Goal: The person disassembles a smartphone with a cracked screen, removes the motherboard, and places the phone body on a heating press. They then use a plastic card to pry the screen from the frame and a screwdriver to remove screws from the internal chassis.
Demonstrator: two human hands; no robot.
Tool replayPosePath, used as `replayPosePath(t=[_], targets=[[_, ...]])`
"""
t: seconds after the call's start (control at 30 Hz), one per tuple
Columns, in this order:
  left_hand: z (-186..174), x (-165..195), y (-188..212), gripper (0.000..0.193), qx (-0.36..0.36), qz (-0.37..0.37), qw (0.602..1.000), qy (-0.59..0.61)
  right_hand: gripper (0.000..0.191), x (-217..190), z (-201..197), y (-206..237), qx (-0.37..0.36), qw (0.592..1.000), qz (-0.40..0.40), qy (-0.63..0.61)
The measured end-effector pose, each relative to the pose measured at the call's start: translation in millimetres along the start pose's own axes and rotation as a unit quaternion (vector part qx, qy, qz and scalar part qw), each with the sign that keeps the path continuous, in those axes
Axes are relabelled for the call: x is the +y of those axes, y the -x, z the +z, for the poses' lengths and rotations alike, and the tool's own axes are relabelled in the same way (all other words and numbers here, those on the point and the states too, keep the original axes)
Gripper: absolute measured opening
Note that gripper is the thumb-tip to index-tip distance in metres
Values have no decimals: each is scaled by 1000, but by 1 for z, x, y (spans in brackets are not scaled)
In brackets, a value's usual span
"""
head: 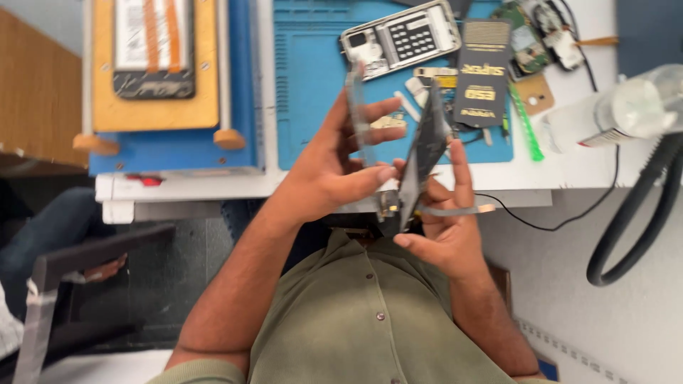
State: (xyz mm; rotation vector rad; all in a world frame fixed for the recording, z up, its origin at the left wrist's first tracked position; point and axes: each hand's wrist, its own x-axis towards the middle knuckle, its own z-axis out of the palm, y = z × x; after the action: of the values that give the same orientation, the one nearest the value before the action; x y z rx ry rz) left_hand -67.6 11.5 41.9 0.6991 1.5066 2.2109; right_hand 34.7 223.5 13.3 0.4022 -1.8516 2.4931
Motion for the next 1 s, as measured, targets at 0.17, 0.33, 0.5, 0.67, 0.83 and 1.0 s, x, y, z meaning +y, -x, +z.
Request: replayPosePath(t=[0.17,0.33,0.5,0.67,0.83,1.0], targets=[[-2,8,4,104,-4,-7,999,32,134,-1,3,1,-24,999,-4,23],[-2,8,3,104,-16,-1,999,41,135,-1,4,3,-15,1000,-2,0],[13,-7,3,102,18,8,1000,15,133,-1,5,1,9,1000,2,-5],[35,-28,6,89,56,48,997,-10,129,2,5,-3,15,999,-10,33],[40,-36,8,73,101,92,988,-65,127,7,7,-1,14,999,-11,44],[29,-28,10,77,115,87,987,-65,128,6,7,-1,23,999,-1,23]])
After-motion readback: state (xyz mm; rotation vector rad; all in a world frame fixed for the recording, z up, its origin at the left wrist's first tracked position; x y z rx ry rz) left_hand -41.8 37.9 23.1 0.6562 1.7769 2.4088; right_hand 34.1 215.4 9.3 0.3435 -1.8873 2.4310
